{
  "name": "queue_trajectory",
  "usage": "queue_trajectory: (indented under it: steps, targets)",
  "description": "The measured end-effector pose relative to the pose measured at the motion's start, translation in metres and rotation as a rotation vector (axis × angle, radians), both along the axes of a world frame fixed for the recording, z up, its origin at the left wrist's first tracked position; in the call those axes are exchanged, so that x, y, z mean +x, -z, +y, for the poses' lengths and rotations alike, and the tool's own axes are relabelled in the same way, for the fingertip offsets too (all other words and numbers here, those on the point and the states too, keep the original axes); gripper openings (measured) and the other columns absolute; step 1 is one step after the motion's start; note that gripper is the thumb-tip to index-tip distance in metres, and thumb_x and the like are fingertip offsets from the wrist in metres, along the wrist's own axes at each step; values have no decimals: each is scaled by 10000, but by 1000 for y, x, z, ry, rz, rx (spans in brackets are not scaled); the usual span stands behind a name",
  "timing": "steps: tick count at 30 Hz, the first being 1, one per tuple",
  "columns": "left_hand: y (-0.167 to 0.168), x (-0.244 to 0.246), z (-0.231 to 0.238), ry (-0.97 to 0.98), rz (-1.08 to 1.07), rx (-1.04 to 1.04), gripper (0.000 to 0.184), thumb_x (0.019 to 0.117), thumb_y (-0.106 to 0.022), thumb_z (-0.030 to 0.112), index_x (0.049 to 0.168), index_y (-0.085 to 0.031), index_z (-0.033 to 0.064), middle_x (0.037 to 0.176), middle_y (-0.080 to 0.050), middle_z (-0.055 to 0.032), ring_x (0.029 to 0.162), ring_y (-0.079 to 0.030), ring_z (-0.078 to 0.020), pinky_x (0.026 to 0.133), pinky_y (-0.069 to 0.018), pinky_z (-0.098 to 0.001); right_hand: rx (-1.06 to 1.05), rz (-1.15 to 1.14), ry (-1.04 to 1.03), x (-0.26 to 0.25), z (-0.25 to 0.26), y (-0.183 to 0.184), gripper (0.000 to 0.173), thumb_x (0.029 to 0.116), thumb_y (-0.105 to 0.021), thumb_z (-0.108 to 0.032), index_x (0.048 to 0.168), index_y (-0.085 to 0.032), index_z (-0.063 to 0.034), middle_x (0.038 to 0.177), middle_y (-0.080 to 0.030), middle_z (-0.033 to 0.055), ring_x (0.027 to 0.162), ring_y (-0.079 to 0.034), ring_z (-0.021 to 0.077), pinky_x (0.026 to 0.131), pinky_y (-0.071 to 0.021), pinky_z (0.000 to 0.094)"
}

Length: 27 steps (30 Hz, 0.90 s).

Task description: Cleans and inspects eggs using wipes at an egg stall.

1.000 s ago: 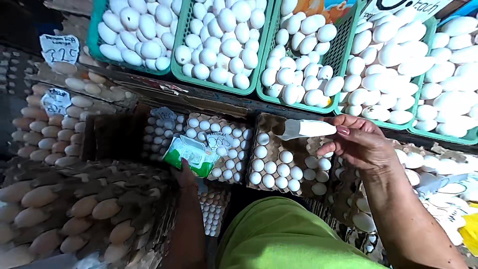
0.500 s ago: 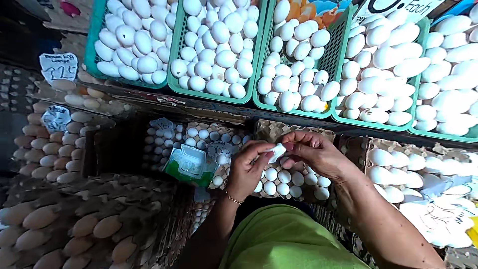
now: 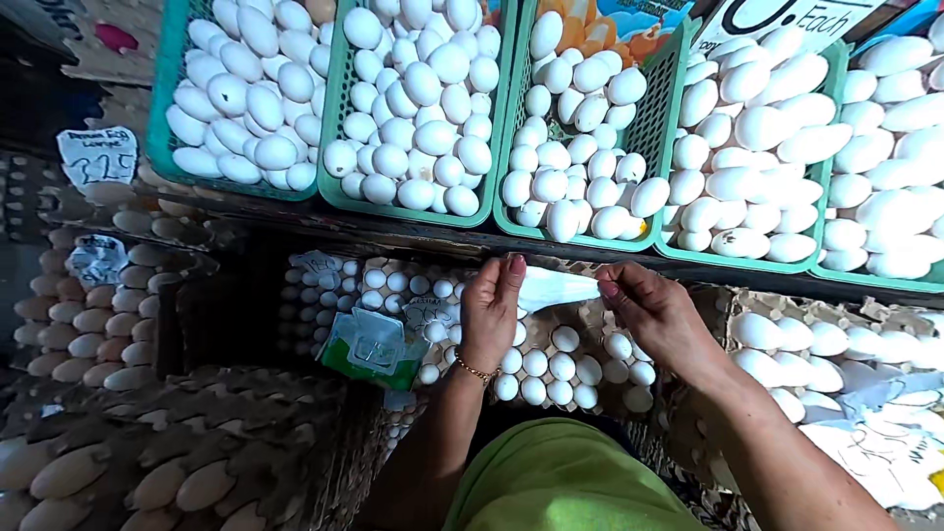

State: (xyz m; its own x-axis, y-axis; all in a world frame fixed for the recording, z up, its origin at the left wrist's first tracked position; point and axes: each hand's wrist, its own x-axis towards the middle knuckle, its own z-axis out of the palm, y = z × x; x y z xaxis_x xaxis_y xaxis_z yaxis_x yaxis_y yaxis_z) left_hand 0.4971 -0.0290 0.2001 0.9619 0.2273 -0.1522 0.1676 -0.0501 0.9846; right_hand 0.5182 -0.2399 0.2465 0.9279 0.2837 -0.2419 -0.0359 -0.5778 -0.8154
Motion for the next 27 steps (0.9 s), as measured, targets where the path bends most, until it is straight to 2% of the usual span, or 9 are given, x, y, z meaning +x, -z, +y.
queue_trajectory:
  steps: [3,5,7,10,13,15,17,21,27]
  targets:
    - [2,2,-10,83,-1,2,255,1078,-495,223,908,-621,81,686,-517,59,606,-506,1,579,-445,-179,18,107,68,5,10,0,285,1090,-424,-252,984,-639,-97,724,-610,-41,613,-608,31,588,-540,220]
    - [-1,2,-16,129,14,-95,171,1060,-521,167,1035,-638,45,809,-601,25,715,-585,-22,685,-523,-209,87,209,75,6,17,-2,371,1109,-381,-329,1135,-652,-76,894,-725,5,762,-734,90,685,-642,281]
    - [-6,3,-22,149,35,-208,136,1047,-547,123,1060,-638,22,868,-655,-5,766,-648,-53,747,-576,-240,170,247,26,6,20,0,385,1097,-431,-340,1311,-611,-76,1014,-726,16,865,-737,102,744,-647,296]
    - [-12,6,-26,150,29,-316,121,1037,-538,56,1071,-632,-12,904,-681,-17,809,-683,-66,785,-598,-248,286,87,41,5,16,10,206,1045,-555,-194,1177,-646,-65,931,-714,-26,798,-699,37,730,-612,225]
    - [-13,11,-24,191,-52,-258,90,1008,-598,48,1041,-655,-14,905,-695,-1,811,-686,-42,778,-600,-224,359,1,69,11,7,6,128,1047,-561,-154,1017,-669,-92,793,-660,-94,671,-602,-41,624,-515,129]
    - [-12,17,-21,275,-132,-180,117,1008,-614,86,1024,-672,-14,898,-698,10,811,-667,-12,775,-582,-202,328,-25,54,10,-1,-1,216,1071,-524,-200,932,-664,-110,714,-589,-127,605,-521,-80,561,-435,96]
    - [-10,26,-15,348,-201,-82,180,1027,-595,133,1027,-696,-16,919,-704,-4,843,-657,-7,801,-567,-205,271,-66,48,4,-15,-6,265,1084,-493,-235,902,-644,-116,719,-571,-124,618,-519,-88,567,-438,92]
    - [-18,66,-2,420,-237,258,194,1019,-621,199,1113,-727,67,1026,-702,-23,931,-678,-69,846,-589,-277,261,-75,109,-19,-60,-14,146,1042,-572,-204,1130,-636,-106,956,-686,-84,821,-642,-39,726,-555,134]
    - [-36,175,-52,825,-325,733,335,980,-619,30,1307,-664,87,1341,-638,-143,1236,-603,-353,1035,-490,-525,273,-70,190,-44,-106,-29,167,1018,-597,-190,1164,-675,-211,1066,-698,-130,907,-658,-41,800,-562,130]
